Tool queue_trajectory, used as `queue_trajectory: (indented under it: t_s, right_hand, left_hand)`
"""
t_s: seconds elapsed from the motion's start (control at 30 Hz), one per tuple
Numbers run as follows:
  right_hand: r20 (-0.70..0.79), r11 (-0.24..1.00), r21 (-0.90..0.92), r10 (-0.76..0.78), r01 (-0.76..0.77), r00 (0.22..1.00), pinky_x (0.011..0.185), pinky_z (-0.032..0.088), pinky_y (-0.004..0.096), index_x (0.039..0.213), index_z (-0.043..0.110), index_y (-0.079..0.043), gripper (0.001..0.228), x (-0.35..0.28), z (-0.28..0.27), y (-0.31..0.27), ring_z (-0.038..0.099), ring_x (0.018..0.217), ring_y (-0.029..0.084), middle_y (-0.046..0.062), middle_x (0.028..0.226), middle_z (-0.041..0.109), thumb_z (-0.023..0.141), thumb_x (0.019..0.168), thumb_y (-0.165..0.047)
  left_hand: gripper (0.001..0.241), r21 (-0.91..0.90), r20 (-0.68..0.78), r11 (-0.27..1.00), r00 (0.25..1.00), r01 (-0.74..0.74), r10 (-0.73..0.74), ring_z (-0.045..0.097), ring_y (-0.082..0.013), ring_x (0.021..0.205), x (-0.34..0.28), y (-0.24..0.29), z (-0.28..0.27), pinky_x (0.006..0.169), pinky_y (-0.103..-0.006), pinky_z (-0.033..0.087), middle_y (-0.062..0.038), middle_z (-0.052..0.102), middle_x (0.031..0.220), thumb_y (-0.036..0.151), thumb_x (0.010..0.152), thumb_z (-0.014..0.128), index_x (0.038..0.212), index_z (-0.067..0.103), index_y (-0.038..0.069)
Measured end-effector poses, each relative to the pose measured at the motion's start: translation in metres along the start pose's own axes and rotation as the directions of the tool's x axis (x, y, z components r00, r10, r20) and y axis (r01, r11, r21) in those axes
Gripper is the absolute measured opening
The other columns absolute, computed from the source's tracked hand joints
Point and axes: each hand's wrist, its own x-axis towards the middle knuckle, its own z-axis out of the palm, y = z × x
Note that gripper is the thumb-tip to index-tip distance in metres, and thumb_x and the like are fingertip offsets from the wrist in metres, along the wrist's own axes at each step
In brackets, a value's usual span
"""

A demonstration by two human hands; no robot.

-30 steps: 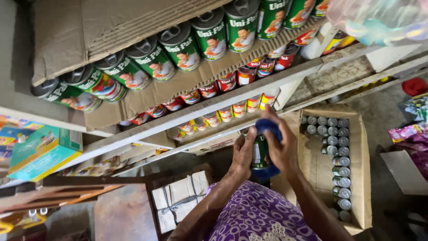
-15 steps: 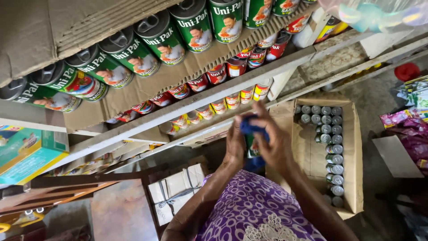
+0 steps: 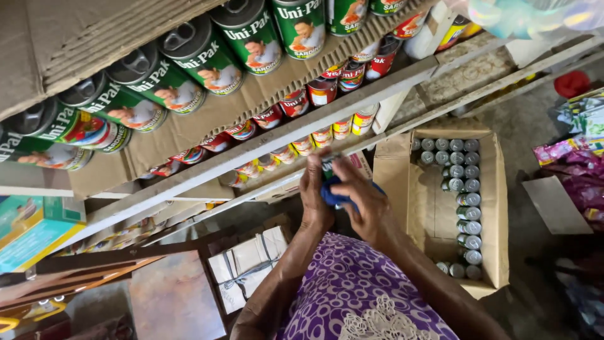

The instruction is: Wiping canned goods with a cloth and organizing them on grocery store shelves.

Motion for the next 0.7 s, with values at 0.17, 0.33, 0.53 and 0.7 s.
queue_trajectory:
  t_s: [0.17, 0.33, 0.53, 0.7]
  right_hand:
    - [-0.092, 0.969, 0.148, 0.211, -0.196, 0.973, 0.105, 0.047, 0.057, 0.114, 0.065, -0.003, 0.013, 0.040, -0.017, 0.005, 0.052, 0.135, 0.044, 0.019, 0.150, 0.056, 0.062, 0.101, -0.006]
    - [-0.024, 0.924, 0.044, 0.380, -0.379, 0.925, 0.094, 0.055, 0.049, 0.119, 0.067, -0.020, 0.022, 0.006, -0.005, 0.010, 0.067, 0.115, 0.036, 0.008, 0.126, 0.073, 0.068, 0.097, -0.021]
    - [-0.060, 0.980, 0.168, 0.116, -0.105, 0.991, 0.111, 0.046, 0.046, 0.110, 0.073, -0.009, 0.026, -0.011, 0.020, 0.025, 0.053, 0.139, 0.036, 0.014, 0.145, 0.063, 0.060, 0.100, -0.029]
    - [-0.091, 0.973, 0.185, 0.160, -0.141, 0.983, 0.114, 0.039, 0.058, 0.114, 0.064, 0.001, 0.019, 0.028, -0.005, 0.022, 0.046, 0.139, 0.045, 0.025, 0.150, 0.052, 0.060, 0.102, -0.013]
  left_hand:
    - [0.052, -0.096, -0.025, 0.986, 0.990, 0.134, -0.137, 0.069, -0.0191, 0.082, 0.018, -0.072, -0.012, 0.079, -0.0346, 0.058, -0.009, 0.068, 0.086, 0.054, 0.100, 0.059, 0.116, 0.073, 0.007]
    - [0.051, -0.136, -0.032, 0.988, 0.996, 0.079, -0.084, 0.069, -0.0256, 0.095, 0.010, -0.018, 0.005, 0.086, -0.0426, 0.059, -0.015, 0.070, 0.104, 0.047, 0.093, 0.069, 0.126, 0.071, 0.008]
    - [0.049, -0.121, -0.050, 0.991, 0.997, 0.053, -0.060, 0.068, -0.0171, 0.079, 0.026, -0.022, -0.013, 0.075, -0.0306, 0.059, -0.011, 0.069, 0.089, 0.045, 0.093, 0.072, 0.124, 0.072, 0.007]
    - [0.046, -0.095, -0.027, 0.980, 0.984, 0.174, -0.178, 0.071, -0.0189, 0.073, 0.019, -0.064, -0.022, 0.070, -0.0329, 0.062, -0.012, 0.070, 0.083, 0.044, 0.097, 0.069, 0.121, 0.073, 0.005]
